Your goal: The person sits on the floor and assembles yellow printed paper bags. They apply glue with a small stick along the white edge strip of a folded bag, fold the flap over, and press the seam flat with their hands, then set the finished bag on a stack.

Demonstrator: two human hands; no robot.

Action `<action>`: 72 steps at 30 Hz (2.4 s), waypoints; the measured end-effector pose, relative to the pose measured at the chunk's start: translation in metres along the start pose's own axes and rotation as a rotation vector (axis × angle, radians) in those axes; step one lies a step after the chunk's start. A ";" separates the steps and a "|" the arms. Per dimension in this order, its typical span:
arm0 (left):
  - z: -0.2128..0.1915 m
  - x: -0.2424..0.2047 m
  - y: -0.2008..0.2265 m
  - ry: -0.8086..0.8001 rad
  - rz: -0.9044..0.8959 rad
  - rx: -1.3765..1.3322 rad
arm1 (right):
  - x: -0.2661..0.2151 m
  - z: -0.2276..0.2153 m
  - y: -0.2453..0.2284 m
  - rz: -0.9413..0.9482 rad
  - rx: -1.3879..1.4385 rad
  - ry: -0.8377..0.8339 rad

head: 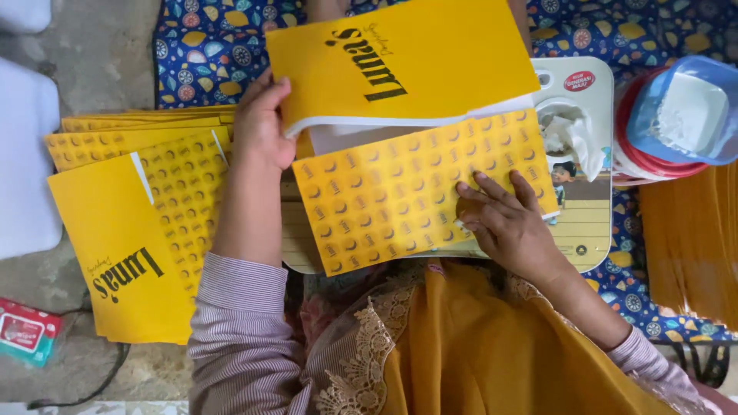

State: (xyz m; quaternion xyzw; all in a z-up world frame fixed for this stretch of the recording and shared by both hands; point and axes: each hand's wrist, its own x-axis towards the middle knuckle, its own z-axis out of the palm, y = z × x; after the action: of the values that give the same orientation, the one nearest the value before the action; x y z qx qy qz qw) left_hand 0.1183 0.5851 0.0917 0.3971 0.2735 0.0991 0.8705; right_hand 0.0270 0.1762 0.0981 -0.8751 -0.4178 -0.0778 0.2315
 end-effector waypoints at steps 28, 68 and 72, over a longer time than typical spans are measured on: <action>-0.071 -0.057 -0.028 0.003 0.490 0.694 | -0.086 -0.083 0.062 0.514 0.017 0.166; -0.005 -0.096 -0.019 -0.016 0.315 0.761 | -0.275 -0.016 0.178 1.161 0.591 0.053; -0.022 -0.087 -0.023 0.072 0.355 0.728 | -0.213 -0.122 0.136 0.832 0.641 0.316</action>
State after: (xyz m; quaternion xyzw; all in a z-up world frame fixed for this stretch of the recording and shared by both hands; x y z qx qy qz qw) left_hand 0.0333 0.5495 0.0971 0.7167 0.2481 0.1583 0.6322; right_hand 0.0024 -0.1037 0.0892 -0.8298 0.0005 0.0208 0.5576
